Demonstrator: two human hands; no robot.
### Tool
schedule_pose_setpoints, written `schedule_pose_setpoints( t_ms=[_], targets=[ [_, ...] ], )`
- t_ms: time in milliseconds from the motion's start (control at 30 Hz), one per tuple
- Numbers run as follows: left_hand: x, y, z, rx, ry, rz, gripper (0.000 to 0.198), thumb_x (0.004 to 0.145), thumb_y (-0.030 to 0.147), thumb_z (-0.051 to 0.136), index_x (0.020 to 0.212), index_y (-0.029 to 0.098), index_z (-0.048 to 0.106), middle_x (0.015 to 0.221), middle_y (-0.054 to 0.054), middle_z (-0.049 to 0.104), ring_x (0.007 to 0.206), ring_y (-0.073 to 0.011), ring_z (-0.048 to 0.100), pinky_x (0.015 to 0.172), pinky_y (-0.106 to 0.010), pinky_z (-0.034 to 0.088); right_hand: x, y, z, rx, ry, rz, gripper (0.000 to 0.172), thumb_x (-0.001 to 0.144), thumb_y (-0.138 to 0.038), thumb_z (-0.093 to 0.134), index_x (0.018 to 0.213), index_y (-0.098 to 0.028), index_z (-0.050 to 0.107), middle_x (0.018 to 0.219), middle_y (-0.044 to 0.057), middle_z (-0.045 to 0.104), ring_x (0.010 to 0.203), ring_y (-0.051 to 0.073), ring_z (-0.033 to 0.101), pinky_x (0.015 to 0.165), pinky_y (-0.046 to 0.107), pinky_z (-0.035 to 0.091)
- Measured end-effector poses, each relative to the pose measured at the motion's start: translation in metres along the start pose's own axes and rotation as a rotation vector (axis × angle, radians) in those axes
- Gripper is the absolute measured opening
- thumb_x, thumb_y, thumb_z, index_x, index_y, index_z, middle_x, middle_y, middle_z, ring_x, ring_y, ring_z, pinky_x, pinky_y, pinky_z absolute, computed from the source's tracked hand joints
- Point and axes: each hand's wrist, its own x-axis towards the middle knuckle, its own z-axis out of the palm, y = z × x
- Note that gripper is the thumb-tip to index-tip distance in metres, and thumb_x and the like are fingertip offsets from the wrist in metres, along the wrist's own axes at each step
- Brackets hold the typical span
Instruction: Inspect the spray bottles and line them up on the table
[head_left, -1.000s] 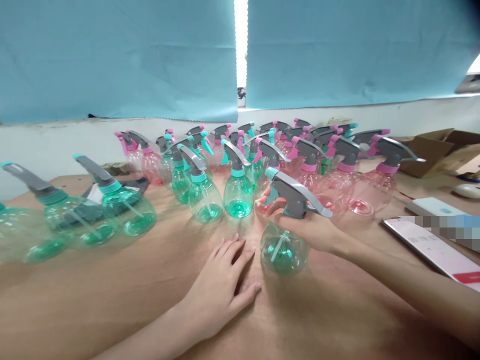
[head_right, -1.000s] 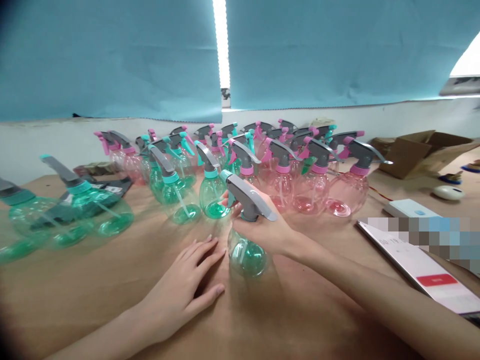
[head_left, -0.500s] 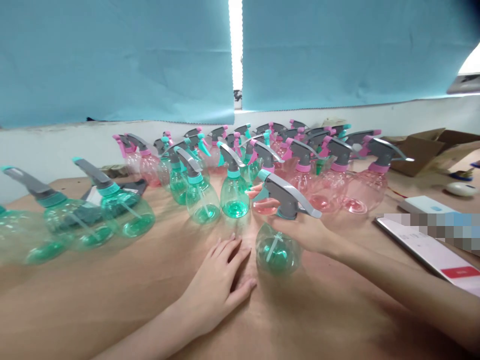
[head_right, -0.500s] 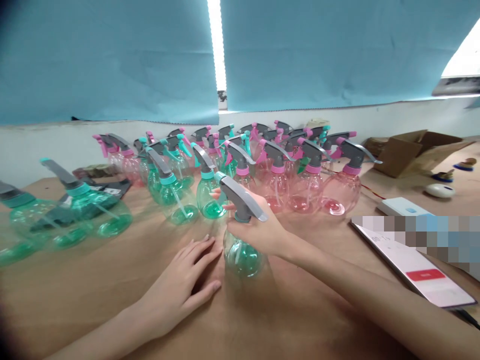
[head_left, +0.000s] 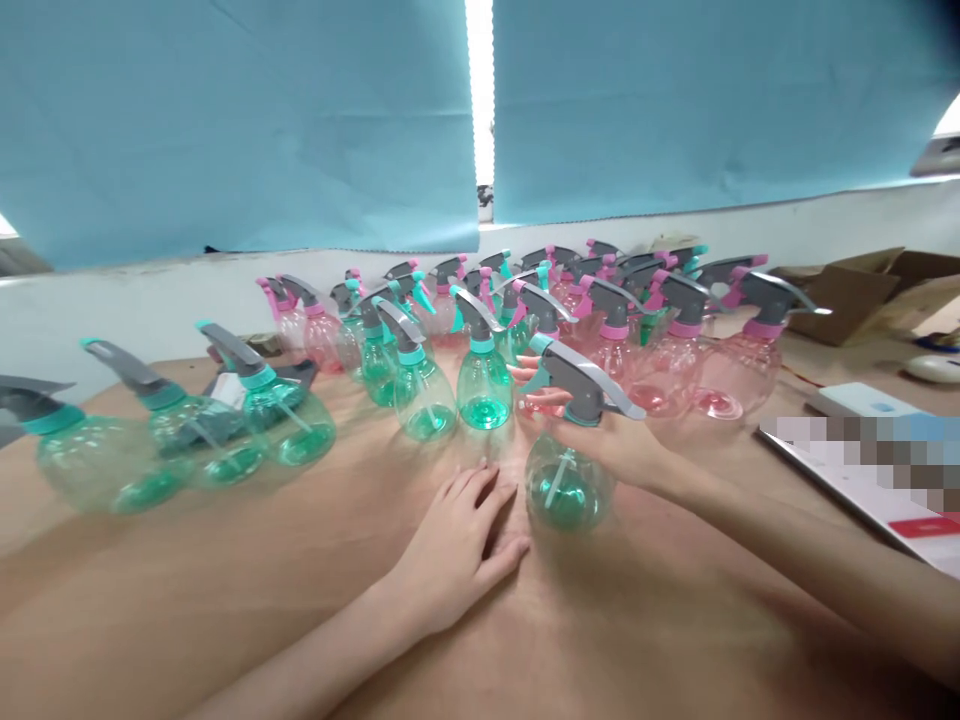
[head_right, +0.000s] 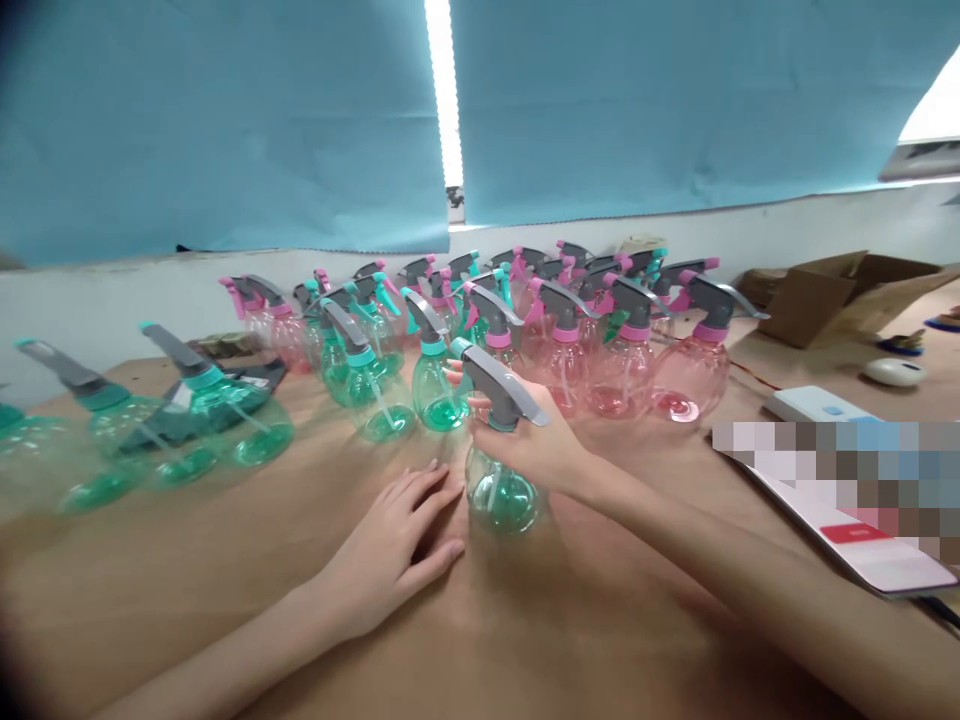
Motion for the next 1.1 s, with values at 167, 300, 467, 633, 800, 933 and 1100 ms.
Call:
schedule_pose_setpoints(
  t_ms=[167, 300, 467, 633, 800, 933, 1100],
  targets=[
    [0.000, -0.001, 0.000, -0.016, 0.025, 0.012, 0.045, 0.091, 0.039, 0.055, 0.130, 0.017, 0.051, 0.135, -0.015, 0.050, 0.126, -0.0333, 0.044, 0.102, -0.052, 0.038, -0.004, -0.006, -0.005, -0.106, 0.007, 0.073, 0.049, 0.080, -0.034, 0.064, 0.127, -0.029, 0.054, 0.105, 0.002, 0.070, 0.103, 0.024, 0.063, 0.090, 0.042, 0.053],
    [0.000, -0.001, 0.002, -0.036, 0.037, 0.005, 0.044, 0.091, 0.040, 0.056, 0.128, 0.016, 0.052, 0.135, -0.015, 0.051, 0.125, -0.0329, 0.045, 0.102, -0.051, 0.038, -0.010, -0.013, -0.016, -0.230, -0.029, 0.110, 0.072, 0.073, -0.044, 0.072, 0.137, -0.029, 0.042, 0.110, 0.003, 0.066, 0.097, 0.024, 0.064, 0.080, 0.040, 0.055],
    [-0.001, -0.002, 0.005, -0.046, 0.049, 0.015, 0.043, 0.090, 0.038, 0.058, 0.126, 0.013, 0.056, 0.133, -0.017, 0.052, 0.124, -0.0328, 0.046, 0.103, -0.050, 0.037, -0.023, -0.023, -0.029, -0.346, -0.132, 0.157, 0.069, 0.070, -0.050, 0.074, 0.130, -0.027, 0.047, 0.107, 0.004, 0.067, 0.095, 0.024, 0.065, 0.080, 0.039, 0.055],
    [-0.014, -0.007, 0.001, -0.035, 0.033, 0.028, 0.043, 0.091, 0.036, 0.058, 0.127, 0.013, 0.055, 0.137, -0.017, 0.049, 0.129, -0.0322, 0.043, 0.106, -0.048, 0.035, -0.037, -0.030, -0.028, -0.485, -0.107, 0.228, 0.046, 0.074, -0.050, 0.069, 0.110, -0.025, 0.058, 0.097, 0.005, 0.070, 0.085, 0.025, 0.068, 0.072, 0.038, 0.056],
    [-0.050, -0.028, -0.012, -0.038, 0.074, 0.031, 0.034, 0.091, 0.033, 0.055, 0.121, 0.017, 0.056, 0.131, -0.014, 0.056, 0.123, -0.0307, 0.049, 0.102, -0.047, 0.039, -0.032, -0.039, -0.004, -0.474, -0.152, 0.202, 0.040, 0.077, -0.049, 0.067, 0.107, -0.024, 0.060, 0.099, 0.005, 0.071, 0.091, 0.026, 0.068, 0.078, 0.040, 0.056],
    [-0.088, -0.061, -0.026, -0.007, 0.142, -0.066, 0.032, 0.092, 0.033, 0.052, 0.120, 0.018, 0.056, 0.130, -0.013, 0.057, 0.122, -0.0309, 0.050, 0.101, -0.048, 0.040, -0.017, -0.045, 0.034, -0.398, -0.182, 0.099, 0.043, 0.075, -0.050, 0.069, 0.107, -0.023, 0.059, 0.103, 0.007, 0.069, 0.094, 0.026, 0.067, 0.082, 0.043, 0.055],
    [-0.124, -0.098, -0.043, -0.025, 0.209, -0.218, 0.030, 0.094, 0.033, 0.050, 0.120, 0.019, 0.054, 0.121, -0.010, 0.060, 0.113, -0.0279, 0.056, 0.095, -0.044, 0.046, 0.014, -0.047, 0.096, -0.390, -0.255, 0.022, 0.049, 0.078, -0.049, 0.066, 0.115, -0.020, 0.055, 0.107, 0.010, 0.066, 0.099, 0.028, 0.063, 0.084, 0.047, 0.053]
  ],
)
